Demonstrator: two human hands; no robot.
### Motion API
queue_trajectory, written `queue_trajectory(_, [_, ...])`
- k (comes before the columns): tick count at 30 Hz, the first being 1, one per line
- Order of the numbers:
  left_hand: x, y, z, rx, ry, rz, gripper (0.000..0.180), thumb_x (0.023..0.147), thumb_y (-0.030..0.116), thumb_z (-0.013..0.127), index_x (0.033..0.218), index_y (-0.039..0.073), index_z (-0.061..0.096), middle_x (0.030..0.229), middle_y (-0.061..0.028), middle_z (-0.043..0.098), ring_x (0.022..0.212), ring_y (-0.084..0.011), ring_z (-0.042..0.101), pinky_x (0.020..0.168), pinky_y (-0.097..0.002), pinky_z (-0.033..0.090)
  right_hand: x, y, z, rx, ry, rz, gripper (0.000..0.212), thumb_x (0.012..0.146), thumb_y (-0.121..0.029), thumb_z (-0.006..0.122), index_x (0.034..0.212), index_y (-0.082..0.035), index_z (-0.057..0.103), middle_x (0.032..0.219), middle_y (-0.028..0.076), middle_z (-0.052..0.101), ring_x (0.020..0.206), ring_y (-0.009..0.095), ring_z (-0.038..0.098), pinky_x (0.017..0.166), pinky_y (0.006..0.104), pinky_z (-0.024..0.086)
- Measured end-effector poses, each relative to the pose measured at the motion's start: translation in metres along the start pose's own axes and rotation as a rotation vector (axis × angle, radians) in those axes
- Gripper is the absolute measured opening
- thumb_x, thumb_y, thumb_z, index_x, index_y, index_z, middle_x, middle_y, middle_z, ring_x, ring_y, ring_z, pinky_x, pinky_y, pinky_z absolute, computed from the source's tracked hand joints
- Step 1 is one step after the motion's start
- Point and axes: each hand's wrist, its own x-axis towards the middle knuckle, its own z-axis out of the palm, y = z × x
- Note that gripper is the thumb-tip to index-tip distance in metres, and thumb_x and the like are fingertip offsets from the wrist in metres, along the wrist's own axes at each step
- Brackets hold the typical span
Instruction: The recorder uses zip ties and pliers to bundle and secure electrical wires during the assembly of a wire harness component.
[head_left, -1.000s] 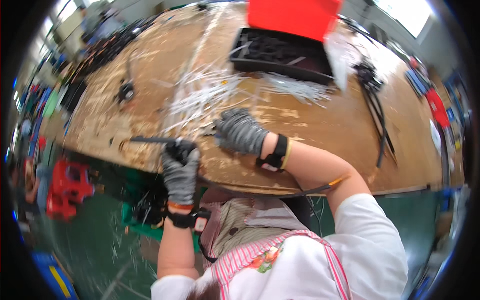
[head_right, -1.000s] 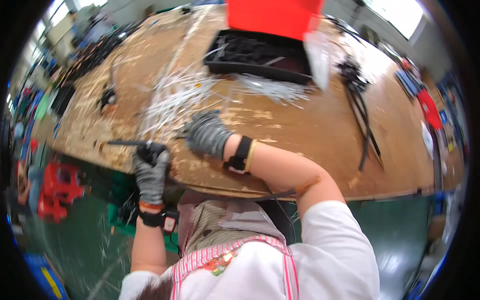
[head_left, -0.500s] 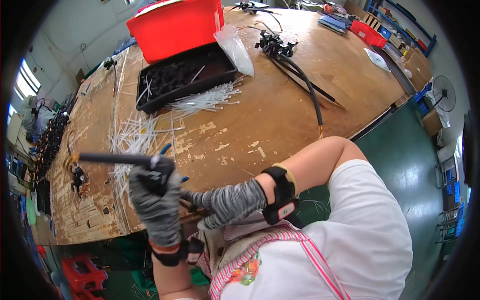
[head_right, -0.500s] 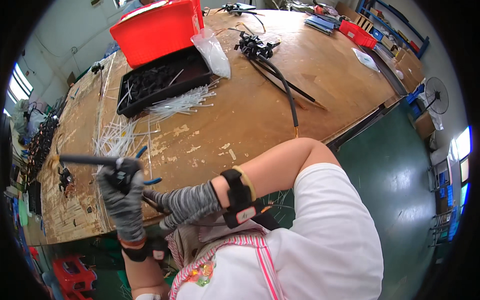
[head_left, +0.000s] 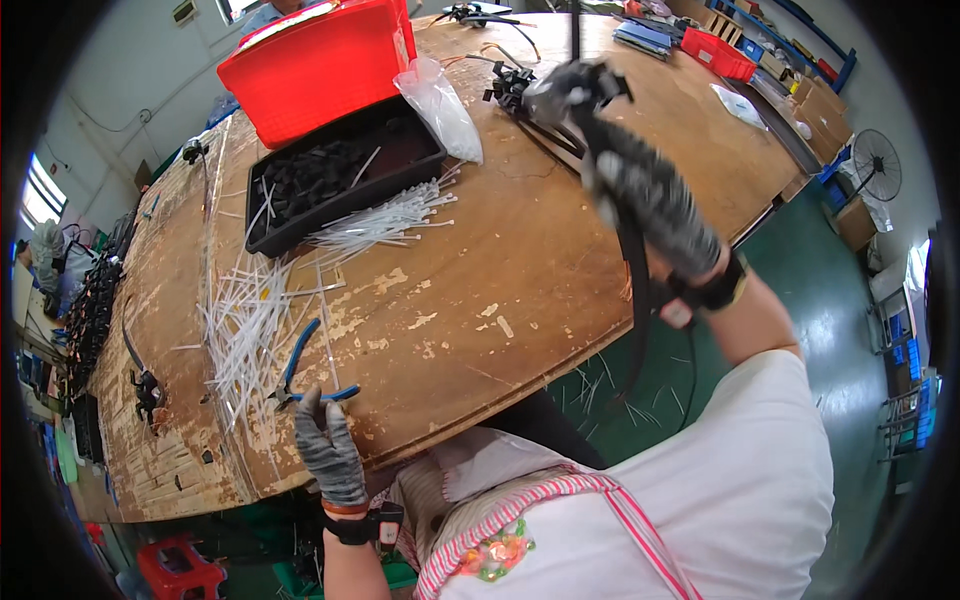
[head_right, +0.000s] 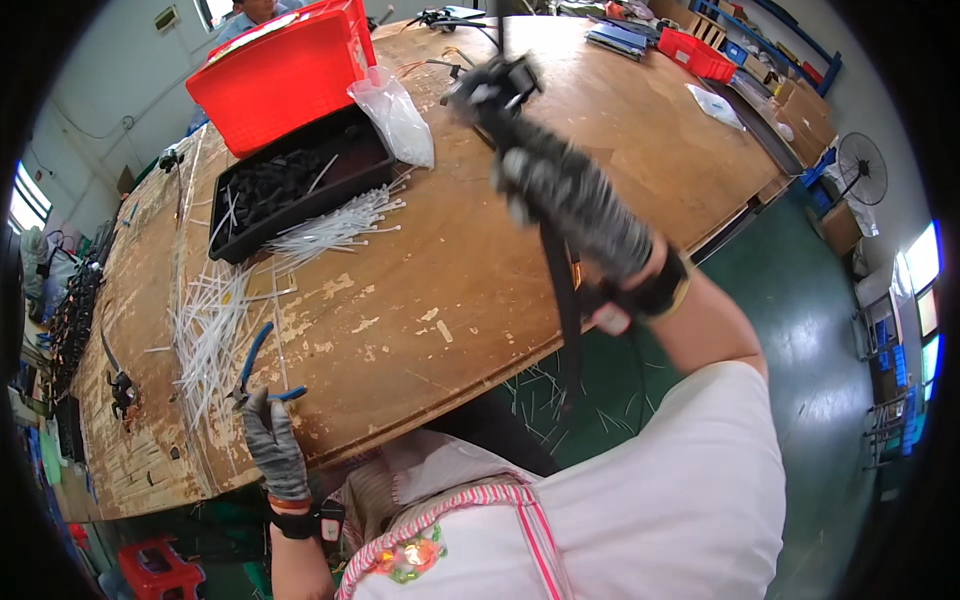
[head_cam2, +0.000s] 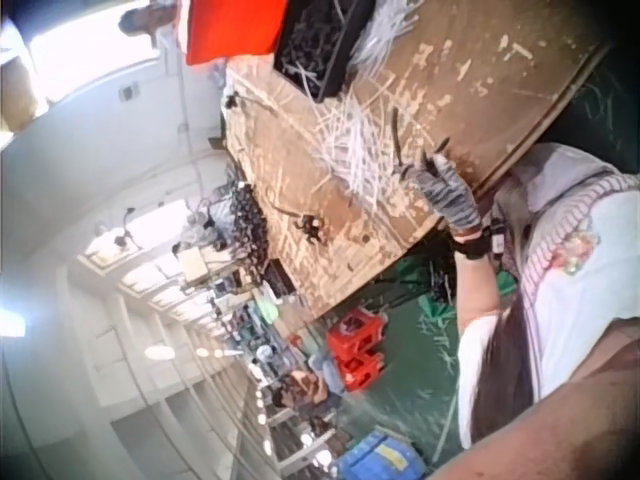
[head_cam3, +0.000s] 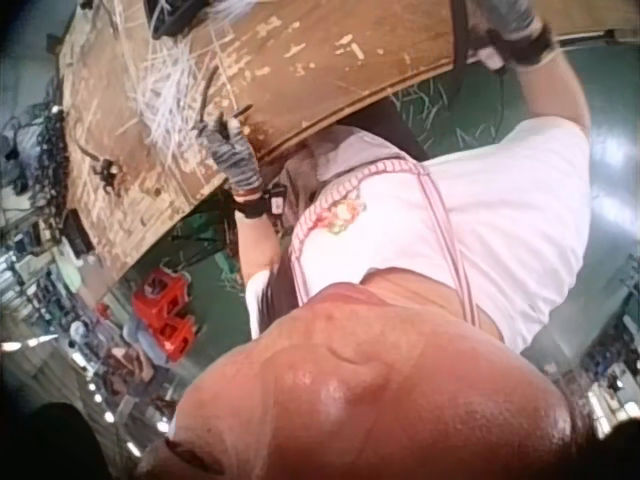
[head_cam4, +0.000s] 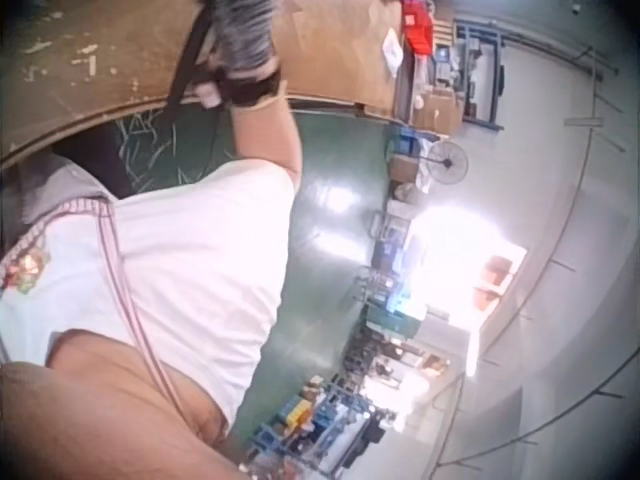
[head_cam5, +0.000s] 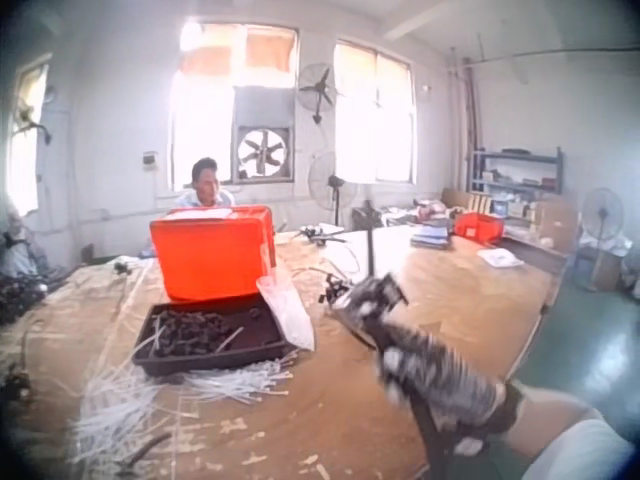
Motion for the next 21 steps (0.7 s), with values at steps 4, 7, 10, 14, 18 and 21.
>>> queue_trajectory(4, [-0.009, -0.007, 0.012, 0.160, 0.076, 0.092, 0.029, 0.092, 0.012, 0.060, 0.118, 0.001, 0.059, 0.092, -0.0069, 0.060, 0.080, -0.0173, 0.057, 0.074, -0.0306, 0.048, 0.073, 0.049, -0.091, -0.256, 0.135, 0.198, 0.044, 0.098, -0.012, 0.049, 0.140, -0.005, 0.042, 0.096, 0.003, 0.063, 0.065, 0.007, 0.055, 0.055, 0.0203, 0.049])
queue_trajectory(7, [-0.004, 0.001, 0.019, 0.281, 0.087, 0.183, 0.027, 0.090, 0.010, 0.061, 0.116, 0.001, 0.060, 0.087, -0.0083, 0.059, 0.076, -0.0207, 0.057, 0.072, -0.0330, 0.048, 0.117, 0.102, -0.177, -0.546, 0.243, 0.444, 0.039, 0.092, -0.010, 0.054, 0.131, -0.009, 0.055, 0.086, 0.004, 0.063, 0.058, 0.010, 0.055, 0.047, 0.0239, 0.046])
queue_trajectory(10, [-0.008, 0.001, 0.014, 0.303, 0.108, 0.123, 0.026, 0.089, 0.009, 0.061, 0.114, 0.001, 0.061, 0.086, -0.0094, 0.060, 0.076, -0.0230, 0.057, 0.071, -0.0352, 0.048, 0.141, 0.145, -0.185, -0.739, 0.172, 0.599, 0.040, 0.088, -0.007, 0.058, 0.126, -0.015, 0.059, 0.084, 0.003, 0.065, 0.059, 0.013, 0.058, 0.049, 0.0269, 0.047])
queue_trajectory(14, [-0.007, -0.001, 0.014, 0.402, 0.088, 0.228, 0.024, 0.092, 0.011, 0.060, 0.113, 0.000, 0.061, 0.086, -0.0065, 0.058, 0.074, -0.0162, 0.056, 0.067, -0.0285, 0.047, 0.156, 0.189, -0.187, -0.829, 0.117, 0.550, 0.035, 0.082, -0.015, 0.066, 0.117, -0.015, 0.065, 0.092, 0.006, 0.068, 0.081, 0.018, 0.062, 0.076, 0.0314, 0.050])
queue_trajectory(18, [-0.006, 0.002, 0.013, 0.502, 0.101, 0.314, 0.020, 0.092, 0.010, 0.060, 0.109, 0.001, 0.063, 0.088, -0.0089, 0.059, 0.076, -0.0199, 0.058, 0.067, -0.0306, 0.048, 0.179, 0.215, -0.174, -1.008, -0.066, 0.263, 0.033, 0.085, -0.022, 0.063, 0.115, -0.009, 0.064, 0.096, 0.009, 0.068, 0.088, 0.021, 0.062, 0.084, 0.0352, 0.047])
queue_trajectory(21, [-0.006, 0.009, 0.016, 0.490, 0.090, 0.248, 0.017, 0.089, 0.011, 0.061, 0.104, 0.003, 0.064, 0.088, -0.0106, 0.061, 0.079, -0.0265, 0.058, 0.073, -0.0374, 0.046, 0.190, 0.222, -0.155, -1.133, -0.129, 0.322, 0.040, 0.095, -0.030, 0.051, 0.126, -0.005, 0.057, 0.117, 0.019, 0.063, 0.110, 0.031, 0.057, 0.097, 0.0384, 0.041])
